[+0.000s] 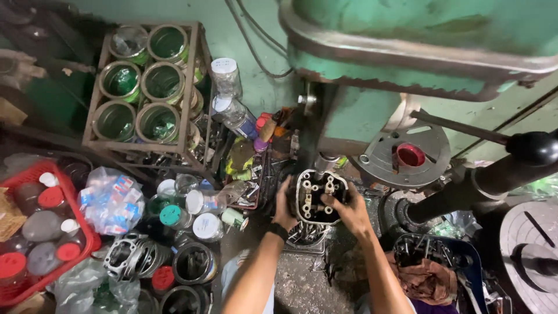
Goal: The person operates a drill press to drill holes into a metal engine part. They repeatedly lower the drill bit into the part, reposition it, and use a wrench to tighten the chuck.
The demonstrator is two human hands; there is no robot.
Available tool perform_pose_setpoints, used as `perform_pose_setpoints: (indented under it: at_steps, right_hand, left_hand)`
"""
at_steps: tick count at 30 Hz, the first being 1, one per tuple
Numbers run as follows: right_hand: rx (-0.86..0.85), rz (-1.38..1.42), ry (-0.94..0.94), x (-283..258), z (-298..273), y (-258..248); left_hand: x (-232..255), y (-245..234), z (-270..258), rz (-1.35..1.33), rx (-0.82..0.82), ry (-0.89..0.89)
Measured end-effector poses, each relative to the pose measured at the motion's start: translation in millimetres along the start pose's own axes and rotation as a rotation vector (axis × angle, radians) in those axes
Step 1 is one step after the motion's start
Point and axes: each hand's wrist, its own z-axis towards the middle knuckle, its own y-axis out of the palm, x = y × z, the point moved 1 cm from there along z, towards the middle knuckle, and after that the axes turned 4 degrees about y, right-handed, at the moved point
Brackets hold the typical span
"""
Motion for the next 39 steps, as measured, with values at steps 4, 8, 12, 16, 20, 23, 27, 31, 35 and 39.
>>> perform_pose_setpoints:
  at_steps: [4, 8, 12, 16, 20, 23, 27, 31, 35, 39]
  right_hand:
    - [-0.013, 0.023, -0.029, 9.1, 5.0, 3.9]
    - [-0.036, 0.106, -0.100, 12.0, 5.2, 7.1]
    - [-0.018, 0.059, -0.041, 7.3, 2.6, 6.3]
    - [0.019, 0.002, -0.046, 12.6, 3.3, 5.0]
    - [0.002, 0.014, -0.058, 13.2, 4.3, 4.3]
    - [0.003, 0.006, -0.076, 23.1, 9.9, 1.8]
    - [0.026, -0.118, -0.063, 36.3, 12.0, -3.1]
    - [0.063, -0.187, -0.083, 27.5, 10.7, -3.3]
    - [0.019, -0.049, 0.023, 13.5, 4.0, 0.6]
    - [0.042, -0.048, -0.017, 22.9, 10.8, -2.2]
  left_hand:
    - [3.7, 1.0, -7.0, -0.020, -0.038, -0.023]
    - [2.1, -3.6, -2.7, -0.048, -0.073, -0.043]
    - [-2.9, -10.8, 3.4, -0.054, -0.078, -0.027]
    - [-5.4, -17.6, 8.5, -0.099, -0.039, -0.034]
    - [-5.2, -15.3, 9.3, -0.095, -0.011, -0.024]
    - [-6.6, -22.7, 16.8, -0.069, -0.007, -0.015]
    - [-3.8, -16.4, 9.2, -0.043, 0.023, -0.016]
    - [-6.2, -20.5, 12.4, -0.051, 0.033, -0.034]
    - [-9.8, -24.5, 15.3, -0.059, -0.015, -0.028]
    - [-12.9, -26.5, 15.4, -0.051, 0.010, 0.032]
